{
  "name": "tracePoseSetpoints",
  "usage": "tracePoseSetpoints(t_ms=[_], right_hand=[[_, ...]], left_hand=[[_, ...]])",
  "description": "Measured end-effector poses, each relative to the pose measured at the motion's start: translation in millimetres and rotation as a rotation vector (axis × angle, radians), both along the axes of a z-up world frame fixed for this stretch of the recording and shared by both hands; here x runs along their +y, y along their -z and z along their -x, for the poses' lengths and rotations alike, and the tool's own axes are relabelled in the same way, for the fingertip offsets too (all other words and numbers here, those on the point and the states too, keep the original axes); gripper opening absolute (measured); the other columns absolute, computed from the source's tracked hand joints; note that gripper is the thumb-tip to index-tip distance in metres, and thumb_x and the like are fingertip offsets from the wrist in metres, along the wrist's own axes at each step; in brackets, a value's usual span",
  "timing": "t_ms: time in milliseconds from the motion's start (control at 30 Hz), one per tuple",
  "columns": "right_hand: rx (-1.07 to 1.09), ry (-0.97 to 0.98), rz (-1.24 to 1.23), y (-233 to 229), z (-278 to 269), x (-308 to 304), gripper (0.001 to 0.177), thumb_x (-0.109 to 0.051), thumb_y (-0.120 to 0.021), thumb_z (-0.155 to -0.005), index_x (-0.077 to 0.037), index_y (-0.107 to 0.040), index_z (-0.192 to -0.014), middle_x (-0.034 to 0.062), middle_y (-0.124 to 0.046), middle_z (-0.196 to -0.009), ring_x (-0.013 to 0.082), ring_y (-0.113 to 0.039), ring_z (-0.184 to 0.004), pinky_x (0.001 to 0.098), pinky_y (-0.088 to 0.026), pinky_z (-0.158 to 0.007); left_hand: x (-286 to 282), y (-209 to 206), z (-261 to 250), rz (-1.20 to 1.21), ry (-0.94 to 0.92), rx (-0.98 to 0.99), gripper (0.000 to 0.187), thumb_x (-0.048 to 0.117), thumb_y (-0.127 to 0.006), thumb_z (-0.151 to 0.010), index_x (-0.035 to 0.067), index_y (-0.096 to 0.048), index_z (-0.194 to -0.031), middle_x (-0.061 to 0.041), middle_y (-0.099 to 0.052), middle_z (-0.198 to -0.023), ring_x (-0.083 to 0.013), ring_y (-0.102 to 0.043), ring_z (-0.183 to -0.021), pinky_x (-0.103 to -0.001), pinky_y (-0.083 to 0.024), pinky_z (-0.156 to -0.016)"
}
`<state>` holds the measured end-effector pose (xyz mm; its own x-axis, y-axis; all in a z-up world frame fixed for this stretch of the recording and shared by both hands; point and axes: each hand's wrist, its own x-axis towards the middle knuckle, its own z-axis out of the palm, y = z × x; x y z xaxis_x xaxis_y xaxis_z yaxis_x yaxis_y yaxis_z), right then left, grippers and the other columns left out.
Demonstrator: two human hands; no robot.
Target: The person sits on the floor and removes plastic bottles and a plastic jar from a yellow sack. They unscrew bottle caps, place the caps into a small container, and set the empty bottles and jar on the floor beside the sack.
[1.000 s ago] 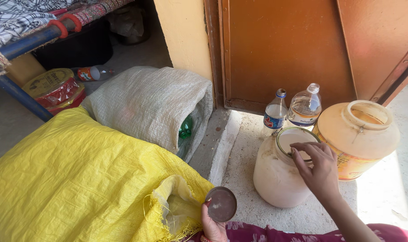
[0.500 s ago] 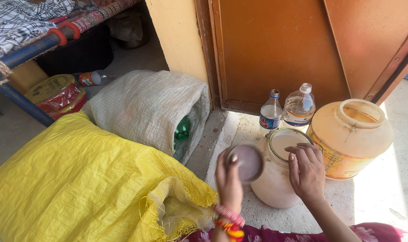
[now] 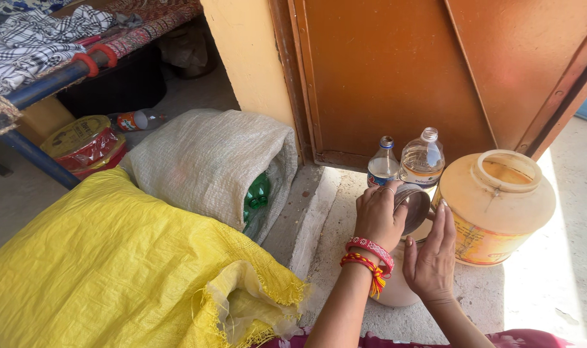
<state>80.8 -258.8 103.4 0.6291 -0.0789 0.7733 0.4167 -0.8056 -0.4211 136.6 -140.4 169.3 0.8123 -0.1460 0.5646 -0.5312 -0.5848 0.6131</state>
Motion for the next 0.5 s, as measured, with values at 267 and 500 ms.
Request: tracePoseSetpoints(t_ms=[267, 500], right_hand=[[0.040, 0.011, -0.032, -4, 6, 1, 0.078, -0.021, -0.055, -0.095, 0.011, -0.021, -0.157, 0.0348, -0.035, -0.156, 0.0508, -0.040, -0.141, 0.0540, -0.033, -0.117], [0.047, 0.003, -0.030, -3, 8, -1, 0.075, -0.022, -0.053, -0.095, 0.010, -0.024, -0.157, 0.0337, -0.038, -0.155, 0.0494, -0.041, -0.140, 0.0545, -0.033, -0.117]], left_hand=[[8, 2, -2, -0.398, 0.018, 0.065, 0.043, 0.014, -0.075, -0.072, 0.014, -0.073, -0.115, -0.012, -0.071, -0.118, -0.0310, -0.055, -0.120, -0.044, -0.038, -0.105], [-6, 2, -3, -0.527, -0.074, 0.292, 0.031, 0.016, -0.077, -0.079, 0.015, -0.074, -0.110, -0.008, -0.075, -0.107, -0.0260, -0.061, -0.115, -0.044, -0.036, -0.108]])
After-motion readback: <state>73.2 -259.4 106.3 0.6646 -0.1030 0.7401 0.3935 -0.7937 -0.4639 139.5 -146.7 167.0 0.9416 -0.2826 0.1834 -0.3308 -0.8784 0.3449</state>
